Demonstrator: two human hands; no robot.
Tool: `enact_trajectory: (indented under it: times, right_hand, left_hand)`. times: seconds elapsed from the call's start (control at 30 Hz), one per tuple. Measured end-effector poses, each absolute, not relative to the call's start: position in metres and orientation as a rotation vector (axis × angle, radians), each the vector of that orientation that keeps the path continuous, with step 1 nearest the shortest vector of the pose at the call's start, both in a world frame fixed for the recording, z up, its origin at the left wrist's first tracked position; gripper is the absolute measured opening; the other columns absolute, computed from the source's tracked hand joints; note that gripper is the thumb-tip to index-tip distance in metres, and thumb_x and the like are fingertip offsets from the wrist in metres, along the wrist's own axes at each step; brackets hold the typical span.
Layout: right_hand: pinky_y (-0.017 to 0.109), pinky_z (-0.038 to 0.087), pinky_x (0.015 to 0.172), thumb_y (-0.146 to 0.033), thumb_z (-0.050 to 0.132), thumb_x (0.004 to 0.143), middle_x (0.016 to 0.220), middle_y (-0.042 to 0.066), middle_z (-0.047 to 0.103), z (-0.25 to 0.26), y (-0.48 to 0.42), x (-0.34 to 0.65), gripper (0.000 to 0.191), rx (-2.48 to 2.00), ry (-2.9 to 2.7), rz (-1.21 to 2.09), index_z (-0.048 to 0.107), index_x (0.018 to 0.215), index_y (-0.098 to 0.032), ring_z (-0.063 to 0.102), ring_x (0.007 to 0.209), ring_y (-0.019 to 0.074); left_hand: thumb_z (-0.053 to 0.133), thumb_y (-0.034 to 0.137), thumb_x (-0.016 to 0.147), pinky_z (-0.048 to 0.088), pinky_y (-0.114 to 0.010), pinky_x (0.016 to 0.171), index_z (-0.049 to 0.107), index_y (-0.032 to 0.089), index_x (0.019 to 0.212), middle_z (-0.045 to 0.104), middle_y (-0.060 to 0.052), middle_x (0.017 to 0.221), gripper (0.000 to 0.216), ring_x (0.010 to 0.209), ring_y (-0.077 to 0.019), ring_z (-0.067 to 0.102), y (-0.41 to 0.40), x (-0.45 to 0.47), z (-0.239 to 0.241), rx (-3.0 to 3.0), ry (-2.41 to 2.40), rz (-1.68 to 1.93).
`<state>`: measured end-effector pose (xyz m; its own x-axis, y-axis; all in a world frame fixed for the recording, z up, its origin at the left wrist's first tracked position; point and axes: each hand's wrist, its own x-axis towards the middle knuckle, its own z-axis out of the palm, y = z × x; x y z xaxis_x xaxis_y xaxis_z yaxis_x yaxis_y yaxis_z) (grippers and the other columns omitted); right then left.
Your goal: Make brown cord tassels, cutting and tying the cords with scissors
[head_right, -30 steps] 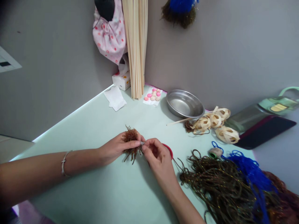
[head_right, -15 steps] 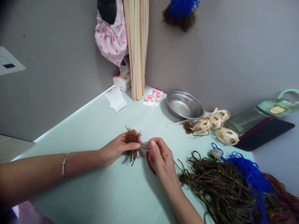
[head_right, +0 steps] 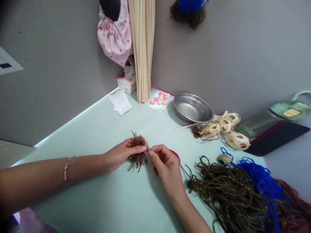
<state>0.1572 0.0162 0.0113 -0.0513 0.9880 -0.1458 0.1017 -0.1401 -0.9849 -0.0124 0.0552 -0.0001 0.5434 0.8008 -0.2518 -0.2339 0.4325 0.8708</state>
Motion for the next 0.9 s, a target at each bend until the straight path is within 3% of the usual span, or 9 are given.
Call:
enact_trajectory:
  times: [0.27, 0.6, 0.9]
  right_hand:
    - [0.021, 0.029, 0.050, -0.037, 0.072, 0.084, 0.062, -0.004, 0.051, 0.0072, 0.0159, 0.1569, 0.021, -1.296, -1.191, 1.350, 0.062, 0.083, -0.018, 0.039, 0.055, 0.0085]
    - [0.023, 0.028, 0.051, -0.033, 0.071, 0.081, 0.063, -0.004, 0.053, 0.0074, 0.0162, 0.1566, 0.018, -1.320, -1.172, 1.459, 0.062, 0.081, -0.017, 0.041, 0.054, 0.0083]
    - [0.023, 0.028, 0.051, -0.036, 0.074, 0.078, 0.060, -0.005, 0.052, 0.0125, 0.0171, 0.1538, 0.022, -1.375, -1.115, 1.443, 0.061, 0.080, -0.018, 0.042, 0.052, 0.0094]
  left_hand:
    - [0.077, 0.040, 0.074, 0.040, -0.026, 0.072, 0.062, 0.015, 0.087, 0.058, 0.000, 0.078, 0.031, 0.075, -0.0124, 0.054, 0.0552, -0.0127, -0.0014, 0.903, 0.720, 0.693]
    - [0.068, 0.027, 0.076, 0.038, -0.024, 0.066, 0.061, 0.015, 0.081, 0.056, 0.003, 0.069, 0.015, 0.067, -0.0095, 0.052, 0.0537, -0.0102, 0.0007, 0.847, 0.778, 0.729]
    - [0.075, 0.037, 0.075, 0.043, -0.026, 0.074, 0.063, 0.016, 0.085, 0.063, 0.000, 0.076, 0.027, 0.075, -0.0126, 0.059, 0.0533, -0.0109, -0.0023, 0.861, 0.703, 0.717]
